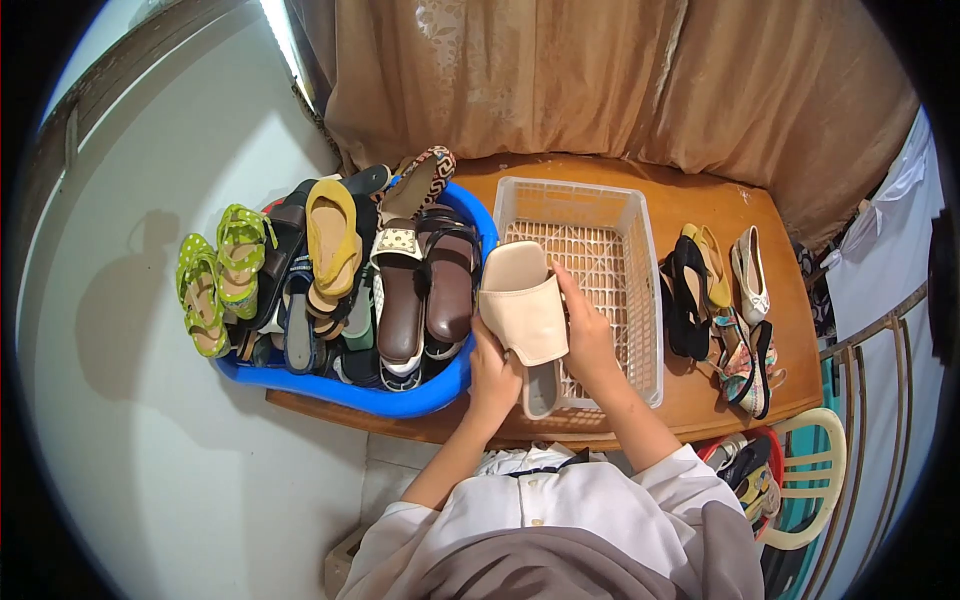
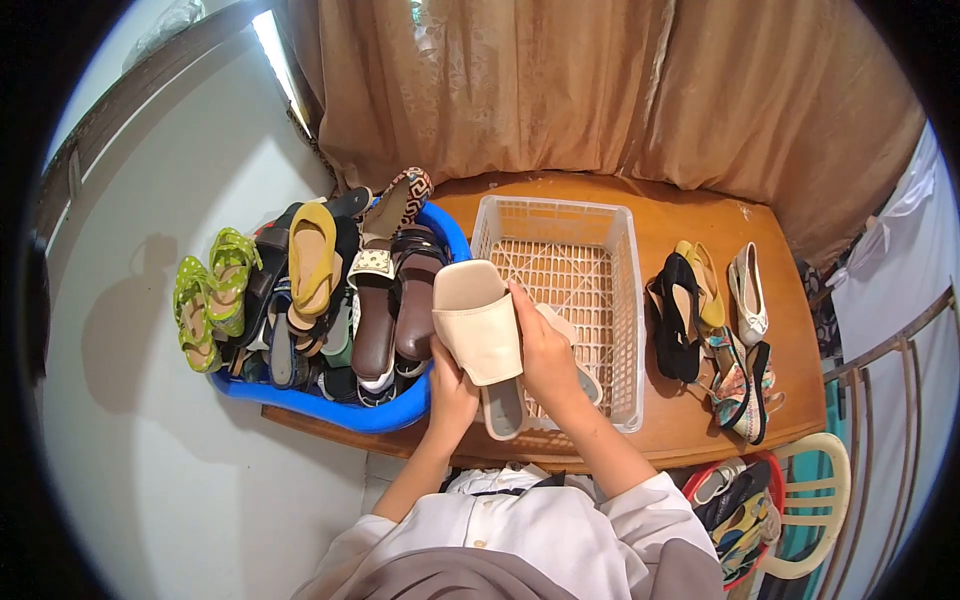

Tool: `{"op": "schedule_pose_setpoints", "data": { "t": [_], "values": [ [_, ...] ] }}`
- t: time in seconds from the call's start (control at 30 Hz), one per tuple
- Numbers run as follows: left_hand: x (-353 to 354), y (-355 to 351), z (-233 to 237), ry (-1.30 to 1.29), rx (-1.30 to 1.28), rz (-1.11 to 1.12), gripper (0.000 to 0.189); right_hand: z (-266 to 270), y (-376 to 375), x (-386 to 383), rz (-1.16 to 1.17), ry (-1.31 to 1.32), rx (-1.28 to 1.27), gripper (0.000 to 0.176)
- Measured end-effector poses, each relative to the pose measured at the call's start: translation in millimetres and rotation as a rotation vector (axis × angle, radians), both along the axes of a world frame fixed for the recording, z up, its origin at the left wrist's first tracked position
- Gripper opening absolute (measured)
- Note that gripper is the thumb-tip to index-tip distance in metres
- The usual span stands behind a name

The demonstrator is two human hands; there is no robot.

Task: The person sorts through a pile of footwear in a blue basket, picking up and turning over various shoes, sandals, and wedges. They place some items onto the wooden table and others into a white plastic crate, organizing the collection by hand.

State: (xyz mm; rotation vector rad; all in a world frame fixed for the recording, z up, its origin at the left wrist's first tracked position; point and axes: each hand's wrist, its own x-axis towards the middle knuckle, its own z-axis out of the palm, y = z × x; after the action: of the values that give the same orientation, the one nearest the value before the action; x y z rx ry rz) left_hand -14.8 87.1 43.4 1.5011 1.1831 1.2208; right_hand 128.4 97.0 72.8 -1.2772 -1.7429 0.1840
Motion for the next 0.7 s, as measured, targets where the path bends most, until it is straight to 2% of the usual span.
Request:
{"op": "schedule_pose_setpoints", "data": {
  "t": [0.03,0.13,0.27,0.37,0.47,0.5,0.7],
  "values": [
    [-1,0,10,0.054,0.031,0.038,0.072,-1,-1,0,0.002,-0.025,-0.028,0.061],
    [5,4,14,0.265,0.409,0.21,0.083,-3,0,0,0.011,-0.09,-0.048,0.061],
    [10,7,19,0.329,0.538,0.264,0.091,2,3,-7,-0.013,-0.024,0.088,0.06],
    [8,14,20,0.215,0.512,0.194,0.074,5,3,-1,-0.032,-0.038,0.008,0.055],
    [1,23,28,0.247,0.496,0.133,0.06,-3,8,3,0.015,0.074,0.035,0.049],
    [-2,22,32,0.221,0.407,0.057,0.065,-6,9,3,0.027,0.089,0.03,0.049],
    [-5,25,25,0.054,0.283,0.009,0.07,0,8,4,-0.009,0.089,-0.046,0.051]
  ]
}}
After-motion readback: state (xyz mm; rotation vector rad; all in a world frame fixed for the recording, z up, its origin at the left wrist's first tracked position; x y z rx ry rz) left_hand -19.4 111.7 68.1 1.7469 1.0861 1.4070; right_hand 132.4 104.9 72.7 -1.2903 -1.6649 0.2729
